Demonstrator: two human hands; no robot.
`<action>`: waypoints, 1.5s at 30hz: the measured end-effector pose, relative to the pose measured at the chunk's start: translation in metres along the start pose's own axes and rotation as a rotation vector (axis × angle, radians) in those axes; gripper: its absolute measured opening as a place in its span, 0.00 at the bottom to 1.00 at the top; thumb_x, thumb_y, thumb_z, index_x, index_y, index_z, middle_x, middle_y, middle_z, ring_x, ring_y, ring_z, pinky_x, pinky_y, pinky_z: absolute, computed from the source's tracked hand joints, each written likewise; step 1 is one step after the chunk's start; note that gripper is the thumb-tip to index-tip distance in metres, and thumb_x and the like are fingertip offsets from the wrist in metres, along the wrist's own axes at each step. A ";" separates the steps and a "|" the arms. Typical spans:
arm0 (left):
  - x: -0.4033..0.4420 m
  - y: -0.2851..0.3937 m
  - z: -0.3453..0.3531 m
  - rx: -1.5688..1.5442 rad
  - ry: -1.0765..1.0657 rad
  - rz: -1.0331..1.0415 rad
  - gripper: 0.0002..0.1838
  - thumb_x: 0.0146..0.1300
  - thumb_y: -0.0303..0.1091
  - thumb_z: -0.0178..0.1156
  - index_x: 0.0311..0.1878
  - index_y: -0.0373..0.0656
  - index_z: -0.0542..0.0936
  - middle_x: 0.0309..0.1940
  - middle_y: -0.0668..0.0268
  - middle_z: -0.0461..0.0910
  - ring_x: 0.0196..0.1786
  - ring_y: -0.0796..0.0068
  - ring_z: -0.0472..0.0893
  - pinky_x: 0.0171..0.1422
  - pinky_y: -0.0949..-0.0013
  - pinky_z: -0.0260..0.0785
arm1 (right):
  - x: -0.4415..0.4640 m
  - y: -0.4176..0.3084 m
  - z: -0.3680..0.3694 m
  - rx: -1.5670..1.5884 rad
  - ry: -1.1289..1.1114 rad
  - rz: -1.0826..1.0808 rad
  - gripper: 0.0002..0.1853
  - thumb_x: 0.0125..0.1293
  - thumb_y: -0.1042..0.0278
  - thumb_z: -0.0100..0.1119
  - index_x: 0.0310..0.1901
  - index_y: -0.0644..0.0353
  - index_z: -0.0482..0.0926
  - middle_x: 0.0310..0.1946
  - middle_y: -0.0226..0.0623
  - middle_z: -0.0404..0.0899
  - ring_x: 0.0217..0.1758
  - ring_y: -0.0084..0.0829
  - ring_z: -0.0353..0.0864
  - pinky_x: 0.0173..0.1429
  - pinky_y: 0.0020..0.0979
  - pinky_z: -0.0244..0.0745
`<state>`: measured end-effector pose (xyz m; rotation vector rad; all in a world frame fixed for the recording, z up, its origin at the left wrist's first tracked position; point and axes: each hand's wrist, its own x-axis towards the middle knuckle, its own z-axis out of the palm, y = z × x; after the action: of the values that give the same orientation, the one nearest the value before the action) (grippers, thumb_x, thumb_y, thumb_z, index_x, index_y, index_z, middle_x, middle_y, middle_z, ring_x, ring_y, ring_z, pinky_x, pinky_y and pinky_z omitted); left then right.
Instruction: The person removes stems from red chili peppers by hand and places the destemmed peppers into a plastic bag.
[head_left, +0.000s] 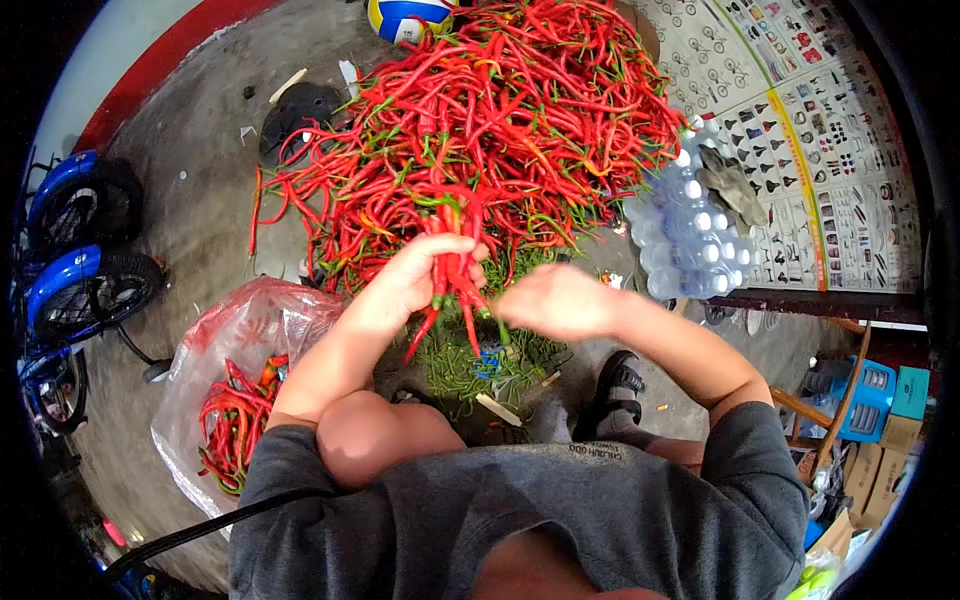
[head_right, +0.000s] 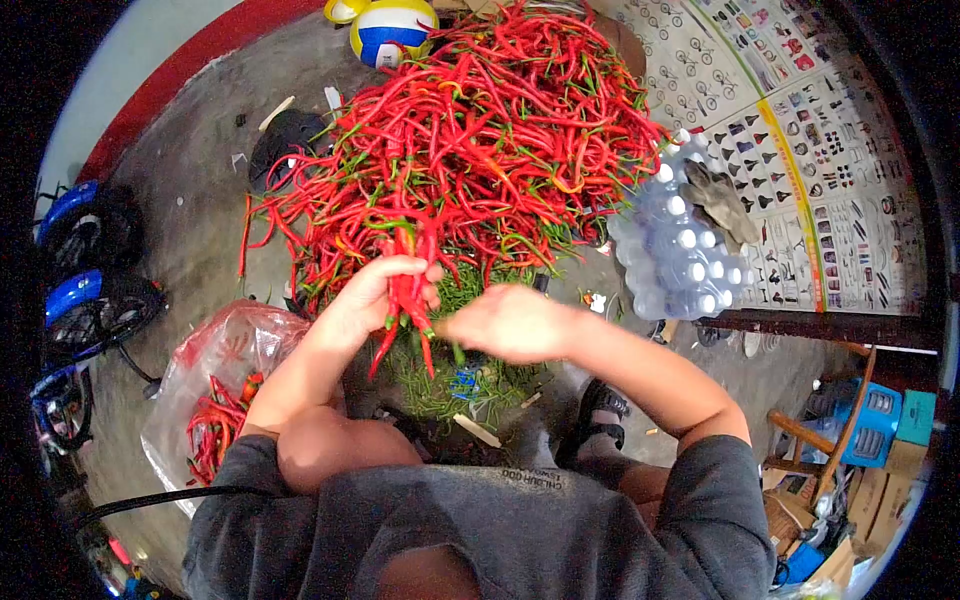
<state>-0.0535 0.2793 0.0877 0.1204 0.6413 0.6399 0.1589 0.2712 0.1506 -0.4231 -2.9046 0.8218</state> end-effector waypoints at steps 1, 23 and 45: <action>-0.002 0.004 -0.002 0.005 0.039 0.053 0.13 0.53 0.30 0.59 0.43 0.39 0.74 0.31 0.62 0.80 0.28 0.67 0.80 0.36 0.61 0.76 | -0.002 0.001 -0.021 -0.056 -0.237 0.320 0.17 0.56 0.62 0.53 0.47 0.56 0.68 0.24 0.41 0.76 0.30 0.41 0.79 0.29 0.41 0.72; 0.024 -0.028 0.003 -0.023 -0.052 -0.001 0.15 0.57 0.32 0.56 0.46 0.34 0.72 0.42 0.56 0.78 0.43 0.62 0.79 0.54 0.58 0.70 | -0.011 -0.031 0.034 -0.175 0.369 0.528 0.04 0.48 0.70 0.55 0.26 0.56 0.72 0.18 0.35 0.71 0.23 0.39 0.75 0.26 0.38 0.70; 0.010 -0.017 0.000 0.007 -0.196 0.058 0.16 0.54 0.28 0.58 0.48 0.39 0.72 0.39 0.62 0.78 0.38 0.68 0.79 0.51 0.63 0.71 | -0.035 0.134 -0.020 0.718 0.934 1.210 0.14 0.60 0.58 0.58 0.26 0.59 0.73 0.14 0.22 0.65 0.13 0.17 0.58 0.17 0.23 0.53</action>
<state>-0.0379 0.2714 0.0775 0.2058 0.4523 0.6727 0.2276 0.3800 0.0964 -1.8313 -1.1882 1.1778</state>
